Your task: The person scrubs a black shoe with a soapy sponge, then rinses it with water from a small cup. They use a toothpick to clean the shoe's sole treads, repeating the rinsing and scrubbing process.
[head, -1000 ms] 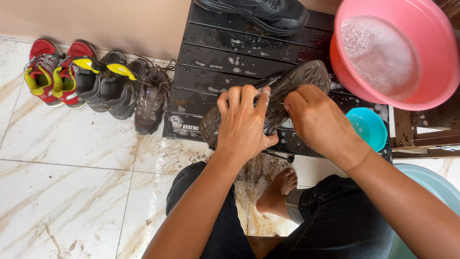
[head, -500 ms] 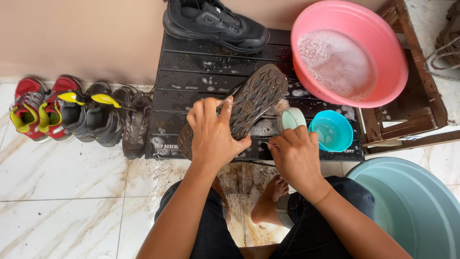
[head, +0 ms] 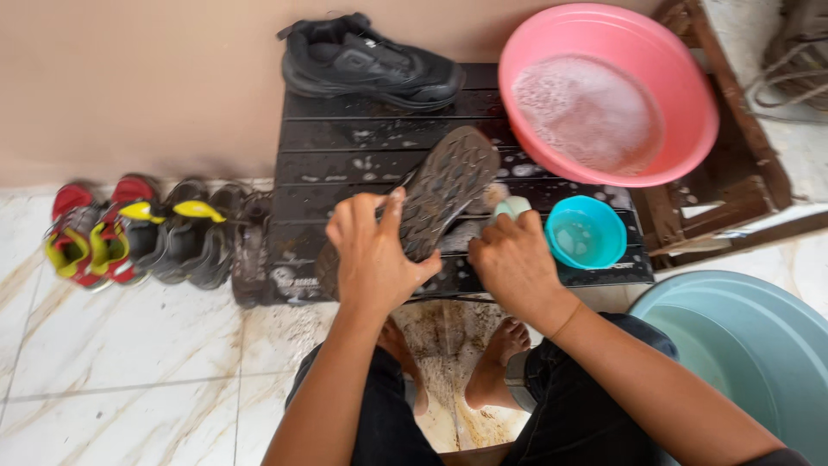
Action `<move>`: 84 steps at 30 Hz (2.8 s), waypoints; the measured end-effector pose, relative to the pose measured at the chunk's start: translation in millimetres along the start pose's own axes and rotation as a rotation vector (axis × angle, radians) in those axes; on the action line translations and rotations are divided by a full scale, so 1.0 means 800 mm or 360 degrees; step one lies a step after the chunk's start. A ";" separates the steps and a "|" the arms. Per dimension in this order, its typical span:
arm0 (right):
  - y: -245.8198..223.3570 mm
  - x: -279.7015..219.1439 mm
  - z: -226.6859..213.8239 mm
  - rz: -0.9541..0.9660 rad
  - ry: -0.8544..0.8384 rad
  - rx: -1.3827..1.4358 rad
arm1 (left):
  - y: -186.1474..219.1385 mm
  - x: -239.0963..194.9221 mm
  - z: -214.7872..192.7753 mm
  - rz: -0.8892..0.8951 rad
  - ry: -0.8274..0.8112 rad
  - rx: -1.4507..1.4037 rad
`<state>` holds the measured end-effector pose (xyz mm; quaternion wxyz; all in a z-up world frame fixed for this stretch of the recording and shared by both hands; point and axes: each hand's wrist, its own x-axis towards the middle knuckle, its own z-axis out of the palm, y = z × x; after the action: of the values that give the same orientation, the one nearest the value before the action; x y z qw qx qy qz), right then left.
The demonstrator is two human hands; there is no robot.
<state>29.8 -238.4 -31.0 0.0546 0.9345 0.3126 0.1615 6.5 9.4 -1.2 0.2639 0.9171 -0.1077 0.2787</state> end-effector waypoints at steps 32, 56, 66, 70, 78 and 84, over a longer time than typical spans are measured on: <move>0.091 0.019 -0.201 0.0291 0.0084 0.0308 | -0.004 -0.004 -0.003 0.0359 -0.0146 0.0169; 0.065 0.083 -0.174 0.0082 0.0108 0.0295 | 0.001 0.005 -0.013 0.0270 -0.0233 0.0183; 0.097 -0.051 -0.162 0.0910 0.0009 0.0810 | 0.002 -0.003 -0.003 0.0126 -0.0304 0.0236; 0.111 -0.105 -0.103 0.1006 0.0011 0.0745 | 0.002 -0.005 -0.011 0.0270 -0.0243 0.0256; 0.110 -0.116 -0.069 0.0913 0.0049 0.0868 | -0.006 -0.007 -0.007 0.0376 -0.0117 0.0315; 0.115 -0.133 -0.061 0.0467 0.0401 0.0624 | -0.015 -0.008 -0.009 0.0367 -0.0081 0.0170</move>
<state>-14.3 -375.7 5.0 -0.1907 0.9350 0.2034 0.2191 1.7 23.6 -4.9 0.1780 0.9182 -0.2039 0.2892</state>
